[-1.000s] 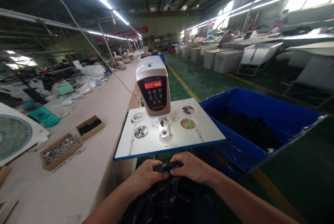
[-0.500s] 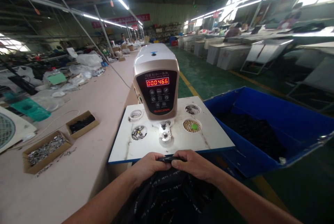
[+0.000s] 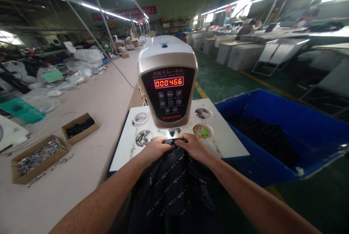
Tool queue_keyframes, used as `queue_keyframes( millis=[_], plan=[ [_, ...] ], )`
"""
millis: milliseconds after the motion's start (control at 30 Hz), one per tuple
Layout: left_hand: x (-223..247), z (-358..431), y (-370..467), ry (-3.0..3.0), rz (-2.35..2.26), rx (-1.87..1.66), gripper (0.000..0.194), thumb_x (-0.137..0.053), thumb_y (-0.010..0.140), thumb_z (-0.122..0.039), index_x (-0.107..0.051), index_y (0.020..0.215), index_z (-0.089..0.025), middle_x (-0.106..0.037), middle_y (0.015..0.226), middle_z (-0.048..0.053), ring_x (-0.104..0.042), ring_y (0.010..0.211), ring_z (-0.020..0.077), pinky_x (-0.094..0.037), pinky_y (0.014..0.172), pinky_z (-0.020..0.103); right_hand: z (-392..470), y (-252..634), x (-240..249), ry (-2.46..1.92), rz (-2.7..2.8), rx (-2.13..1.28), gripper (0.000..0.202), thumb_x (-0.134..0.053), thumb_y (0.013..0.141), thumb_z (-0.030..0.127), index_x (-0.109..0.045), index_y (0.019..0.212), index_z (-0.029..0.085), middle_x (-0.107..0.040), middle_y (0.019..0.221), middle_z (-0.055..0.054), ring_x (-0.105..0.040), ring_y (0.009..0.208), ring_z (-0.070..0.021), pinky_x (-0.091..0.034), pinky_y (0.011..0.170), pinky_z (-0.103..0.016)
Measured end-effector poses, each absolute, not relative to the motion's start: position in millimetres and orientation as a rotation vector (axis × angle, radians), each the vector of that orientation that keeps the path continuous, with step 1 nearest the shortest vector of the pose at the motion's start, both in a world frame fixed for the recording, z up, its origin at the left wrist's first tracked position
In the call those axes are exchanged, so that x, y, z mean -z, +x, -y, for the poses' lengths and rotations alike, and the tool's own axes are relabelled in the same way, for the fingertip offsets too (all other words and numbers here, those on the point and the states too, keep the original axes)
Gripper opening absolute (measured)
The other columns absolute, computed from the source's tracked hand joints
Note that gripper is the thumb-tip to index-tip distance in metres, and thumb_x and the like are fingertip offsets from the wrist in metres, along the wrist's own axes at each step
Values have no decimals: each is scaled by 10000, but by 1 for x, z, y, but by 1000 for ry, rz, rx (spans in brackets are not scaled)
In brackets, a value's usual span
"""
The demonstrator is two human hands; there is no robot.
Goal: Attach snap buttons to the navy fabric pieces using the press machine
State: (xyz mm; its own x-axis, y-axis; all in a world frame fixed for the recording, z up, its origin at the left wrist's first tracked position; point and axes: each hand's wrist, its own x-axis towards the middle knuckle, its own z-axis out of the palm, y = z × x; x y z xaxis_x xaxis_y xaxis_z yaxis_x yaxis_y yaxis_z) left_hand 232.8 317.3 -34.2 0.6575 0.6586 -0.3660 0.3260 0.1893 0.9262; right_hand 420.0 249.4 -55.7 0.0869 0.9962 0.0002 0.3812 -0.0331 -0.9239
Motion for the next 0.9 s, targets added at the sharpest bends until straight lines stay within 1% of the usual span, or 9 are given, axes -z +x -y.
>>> queue_keyframes(
  millis=[133,233,433,667,767,900],
  plan=[
    [35,-323,234,1425,-938,-209,371,-738,667,-414,-678,880,-116,-640,678,0,-534,609,148,-354,596,253,-253,429,56,-1500,1456,-1076,249,-662,814,394,-745,880,168,-725,815,-5,-629,774,-186,-406,661,-238],
    [36,-329,237,1449,-928,-205,375,-733,656,-410,-681,880,-113,-632,667,-5,-534,615,151,-363,618,261,-259,431,52,-1550,1511,-1006,222,-665,804,373,-743,828,167,-716,777,3,-622,739,-176,-393,637,-234],
    [33,-336,241,1557,-946,-282,246,-681,691,-363,-661,776,-134,-626,670,-14,-528,633,145,-359,609,254,-270,425,50,-1612,1518,-820,198,-649,806,339,-752,822,171,-716,754,5,-616,721,-176,-370,609,-233],
    [38,-346,242,1622,-937,-337,208,-668,696,-334,-702,788,-150,-687,755,-13,-585,722,170,-409,675,265,-276,424,48,-1614,1564,-763,226,-613,831,343,-750,796,167,-701,742,17,-598,694,-154,-360,612,-223],
    [45,-350,241,1541,-934,-322,226,-700,673,-340,-709,795,-150,-702,759,-5,-600,721,175,-417,685,272,-278,424,49,-1643,1573,-736,228,-613,834,345,-757,806,171,-701,738,17,-593,682,-150,-366,621,-222],
    [49,-353,240,1448,-920,-280,314,-731,658,-387,-719,851,-139,-729,817,26,-630,748,185,-445,744,290,-277,423,50,-1671,1592,-710,222,-616,841,347,-758,838,177,-712,751,8,-608,698,-159,-382,644,-225]
  ],
)
